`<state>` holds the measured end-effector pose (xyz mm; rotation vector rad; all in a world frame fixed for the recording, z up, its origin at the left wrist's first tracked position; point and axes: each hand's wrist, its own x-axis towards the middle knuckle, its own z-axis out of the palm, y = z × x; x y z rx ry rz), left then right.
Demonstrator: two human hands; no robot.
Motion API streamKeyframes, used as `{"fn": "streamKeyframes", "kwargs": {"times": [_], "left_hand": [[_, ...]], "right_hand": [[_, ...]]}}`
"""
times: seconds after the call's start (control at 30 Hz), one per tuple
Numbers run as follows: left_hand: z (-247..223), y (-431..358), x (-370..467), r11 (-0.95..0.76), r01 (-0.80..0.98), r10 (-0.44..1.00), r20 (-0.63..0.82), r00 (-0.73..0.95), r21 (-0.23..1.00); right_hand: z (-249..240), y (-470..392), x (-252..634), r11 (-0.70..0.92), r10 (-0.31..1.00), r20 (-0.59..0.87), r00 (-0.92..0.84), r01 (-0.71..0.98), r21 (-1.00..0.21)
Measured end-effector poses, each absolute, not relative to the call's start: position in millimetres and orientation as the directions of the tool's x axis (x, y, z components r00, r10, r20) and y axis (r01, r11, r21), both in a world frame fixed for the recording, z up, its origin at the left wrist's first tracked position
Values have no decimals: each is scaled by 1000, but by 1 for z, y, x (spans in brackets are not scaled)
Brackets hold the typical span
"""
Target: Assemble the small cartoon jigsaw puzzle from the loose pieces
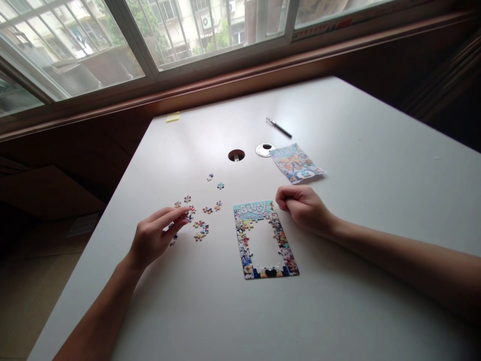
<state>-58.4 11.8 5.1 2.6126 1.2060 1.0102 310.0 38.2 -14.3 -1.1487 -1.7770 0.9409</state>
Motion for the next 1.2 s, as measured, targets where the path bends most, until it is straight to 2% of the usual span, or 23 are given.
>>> {"fn": "streamKeyframes", "kwargs": {"times": [0.5,0.73,0.93,1.2], "left_hand": [[2,11,-59,-662,688,699,575,424,297],[3,12,-56,-685,651,694,567,444,329],[4,12,-58,-694,619,707,506,493,367],[4,12,-58,-645,659,754,463,466,386]], "right_hand": [[-15,39,310,310,937,224,-269,338,-889],[-15,38,310,306,938,221,-266,339,-890],[-14,39,309,303,940,220,-262,342,-889],[-12,38,309,288,944,207,-258,334,-897]]}}
